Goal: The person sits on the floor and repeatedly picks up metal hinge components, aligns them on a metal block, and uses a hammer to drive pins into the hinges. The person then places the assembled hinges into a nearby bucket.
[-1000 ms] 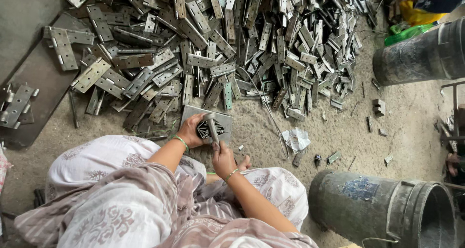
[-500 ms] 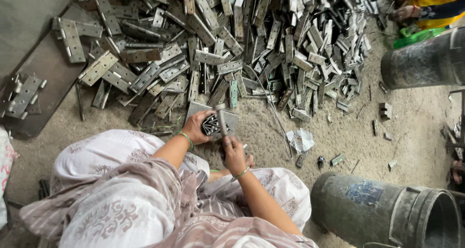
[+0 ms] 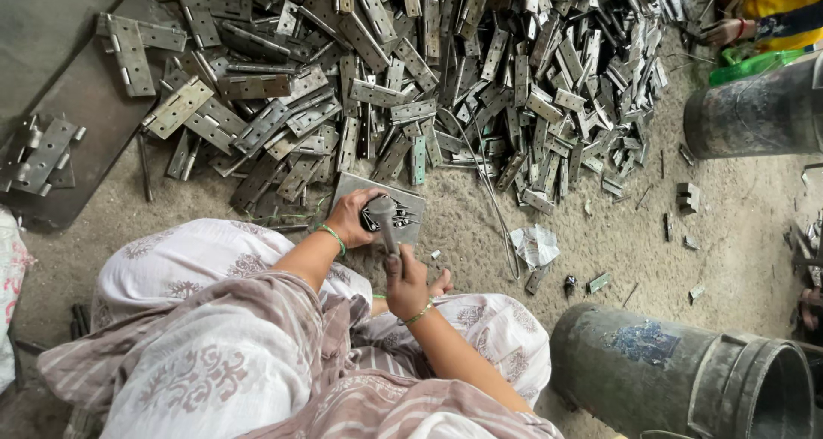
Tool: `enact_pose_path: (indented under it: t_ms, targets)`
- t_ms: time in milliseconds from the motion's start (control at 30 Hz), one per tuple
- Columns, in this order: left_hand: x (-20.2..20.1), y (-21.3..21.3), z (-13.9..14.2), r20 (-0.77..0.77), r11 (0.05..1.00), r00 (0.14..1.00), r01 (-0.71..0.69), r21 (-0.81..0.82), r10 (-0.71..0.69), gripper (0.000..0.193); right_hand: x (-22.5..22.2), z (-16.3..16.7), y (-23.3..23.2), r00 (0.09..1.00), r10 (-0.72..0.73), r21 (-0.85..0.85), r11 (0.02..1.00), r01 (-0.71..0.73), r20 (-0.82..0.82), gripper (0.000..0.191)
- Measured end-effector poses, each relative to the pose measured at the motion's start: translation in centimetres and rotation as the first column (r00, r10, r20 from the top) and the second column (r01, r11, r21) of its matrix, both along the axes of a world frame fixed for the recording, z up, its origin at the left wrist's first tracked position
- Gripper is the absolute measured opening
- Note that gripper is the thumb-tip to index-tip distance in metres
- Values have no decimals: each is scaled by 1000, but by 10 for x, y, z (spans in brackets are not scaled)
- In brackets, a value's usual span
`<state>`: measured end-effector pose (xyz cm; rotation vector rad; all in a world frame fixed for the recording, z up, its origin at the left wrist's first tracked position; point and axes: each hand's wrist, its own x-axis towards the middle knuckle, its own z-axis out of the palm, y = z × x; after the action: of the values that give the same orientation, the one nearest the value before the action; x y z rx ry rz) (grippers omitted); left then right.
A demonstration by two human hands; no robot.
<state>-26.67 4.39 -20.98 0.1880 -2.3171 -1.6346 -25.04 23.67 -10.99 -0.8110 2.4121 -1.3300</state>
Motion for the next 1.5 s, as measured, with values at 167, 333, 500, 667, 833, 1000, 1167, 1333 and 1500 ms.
enact_pose_path:
  t_ms: [167,333,500,667,833,1000,1167,1333,1500]
  targets:
    - [0,-1,15,51,998,999,12,62,-15,81,-7,6,2,986,-119,82,991,110,116,28]
    - [3,-1,22,-69,1000,998,0,-22,-2,72,-20,5,22,913,-234,-379,854,357,334,32]
    - [3,-1,21,54,1000,998,18,6,-18,69,-32,-19,31,963,-244,386,882,269,-113,37]
    - [3,-3,26,-45,1000,999,-2,-13,2,73,-85,-37,46,910,-414,178,898,403,26,39]
    - [3,-7,42,14,998,999,45,-32,-45,85,-134,-48,52,876,-397,579,659,480,-274,52]
    - [4,-7,51,94,999,995,29,44,-33,77,-109,-76,23,996,86,397,915,-66,-34,95]
    - [9,-1,48,187,958,982,-44,283,-10,72,-89,-70,8,990,77,92,992,-88,117,51]
    - [17,4,47,423,945,906,-110,309,-33,56,-74,-46,16,837,-40,-92,990,107,546,55]
    - [-13,33,71,543,953,830,-47,298,-129,56,-42,-37,27,473,-84,15,989,147,877,73]
